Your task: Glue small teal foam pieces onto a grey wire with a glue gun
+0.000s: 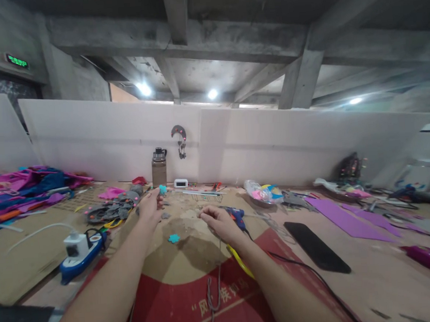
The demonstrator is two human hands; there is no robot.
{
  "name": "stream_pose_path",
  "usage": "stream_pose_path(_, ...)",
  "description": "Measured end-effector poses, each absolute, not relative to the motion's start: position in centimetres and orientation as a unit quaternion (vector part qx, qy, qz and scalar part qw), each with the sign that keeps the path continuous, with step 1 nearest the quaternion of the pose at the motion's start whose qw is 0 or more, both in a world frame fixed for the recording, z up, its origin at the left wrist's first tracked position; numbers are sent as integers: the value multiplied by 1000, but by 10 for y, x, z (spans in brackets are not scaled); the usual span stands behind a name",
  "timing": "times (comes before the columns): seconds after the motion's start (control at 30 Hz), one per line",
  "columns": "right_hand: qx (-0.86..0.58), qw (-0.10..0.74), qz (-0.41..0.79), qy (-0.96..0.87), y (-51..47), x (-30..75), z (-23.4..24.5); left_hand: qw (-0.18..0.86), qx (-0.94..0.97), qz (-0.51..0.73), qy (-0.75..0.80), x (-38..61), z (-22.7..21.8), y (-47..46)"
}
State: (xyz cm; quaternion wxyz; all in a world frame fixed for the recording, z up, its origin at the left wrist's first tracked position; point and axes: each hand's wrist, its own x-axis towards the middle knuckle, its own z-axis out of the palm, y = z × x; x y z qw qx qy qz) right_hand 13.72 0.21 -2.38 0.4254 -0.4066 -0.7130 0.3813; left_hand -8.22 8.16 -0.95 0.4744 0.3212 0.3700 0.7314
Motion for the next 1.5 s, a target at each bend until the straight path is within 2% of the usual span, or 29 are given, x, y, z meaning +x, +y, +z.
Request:
stream_pose_path(0.17, -388, 344, 408, -751, -6, 134, -23, 477, 365, 713, 361, -67, -13, 74)
stream_pose_path(0.43, -354, 243, 338, -837, -12, 133, -25, 496, 404, 680, 360, -58, -14, 68)
stream_pose_path(0.63, -353, 245, 252, -867, -13, 135, -21, 515, 432, 653, 348, -58, -14, 68)
stream_pose_path(0.93, -380, 235, 230, -865, -15, 133, -25, 524, 428, 646, 353, -57, -14, 68)
stream_pose_path(1.13, -409, 267, 223, -844, -15, 133, -23, 545, 399, 659, 331, -61, -14, 74)
stream_pose_path(1.5, -412, 228, 230, -852, -19, 136, -18, 584, 276, 715, 267, -76, 0, 75)
